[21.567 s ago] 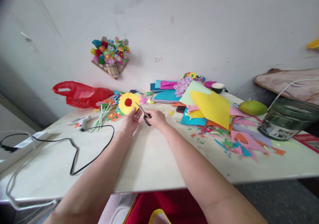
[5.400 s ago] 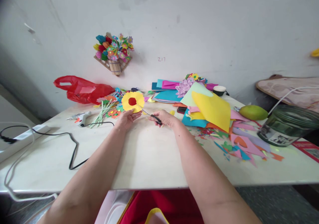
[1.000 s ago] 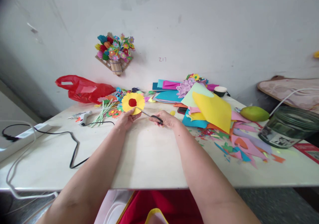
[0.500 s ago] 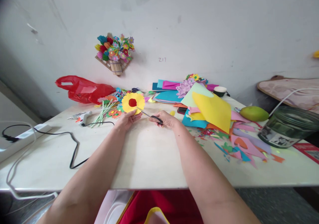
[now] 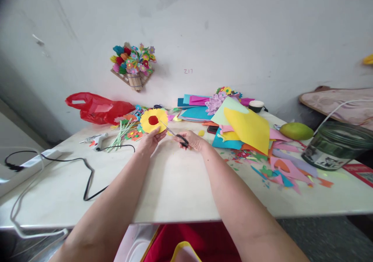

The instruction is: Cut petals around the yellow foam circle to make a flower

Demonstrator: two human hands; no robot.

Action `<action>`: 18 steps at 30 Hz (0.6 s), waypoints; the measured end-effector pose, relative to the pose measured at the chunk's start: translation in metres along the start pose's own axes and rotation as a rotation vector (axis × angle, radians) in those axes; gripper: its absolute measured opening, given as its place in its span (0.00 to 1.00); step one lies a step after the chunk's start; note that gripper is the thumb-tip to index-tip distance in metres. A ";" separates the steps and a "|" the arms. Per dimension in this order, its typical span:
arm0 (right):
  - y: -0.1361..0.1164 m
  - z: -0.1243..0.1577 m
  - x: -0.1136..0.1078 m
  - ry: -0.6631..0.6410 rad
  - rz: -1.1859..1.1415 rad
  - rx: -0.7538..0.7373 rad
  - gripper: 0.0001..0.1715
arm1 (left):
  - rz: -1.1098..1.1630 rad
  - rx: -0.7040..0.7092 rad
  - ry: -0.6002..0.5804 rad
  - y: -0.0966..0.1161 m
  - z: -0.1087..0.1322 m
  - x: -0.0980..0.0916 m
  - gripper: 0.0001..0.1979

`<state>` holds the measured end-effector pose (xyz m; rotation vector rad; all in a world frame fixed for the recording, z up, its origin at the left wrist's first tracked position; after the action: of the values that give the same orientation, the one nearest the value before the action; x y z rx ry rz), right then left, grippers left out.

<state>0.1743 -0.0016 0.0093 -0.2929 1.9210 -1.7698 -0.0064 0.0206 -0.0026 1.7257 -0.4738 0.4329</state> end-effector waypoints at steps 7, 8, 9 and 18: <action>-0.004 -0.006 0.011 0.132 0.009 -0.066 0.18 | 0.080 0.051 0.046 -0.003 -0.001 0.005 0.19; -0.003 -0.008 0.012 0.150 0.025 -0.071 0.18 | 0.092 0.051 0.047 -0.004 -0.001 0.006 0.19; -0.002 -0.010 0.014 0.160 0.038 -0.080 0.18 | 0.104 0.053 0.046 -0.004 -0.001 0.007 0.19; 0.007 -0.021 0.013 0.345 0.348 -0.186 0.20 | 0.169 0.045 0.080 -0.007 0.001 0.014 0.17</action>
<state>0.1539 0.0110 -0.0002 0.2897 2.2171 -1.4850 0.0090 0.0201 -0.0009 1.7111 -0.5582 0.6358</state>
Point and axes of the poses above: each hand's wrist, its own z-axis away from the middle knuckle, its own x-axis out of the palm, y = z × x, the point moved 3 cm from there along -z, towards the middle knuckle, and after that the axes turned 2 degrees about x, right-handed, at the moved point
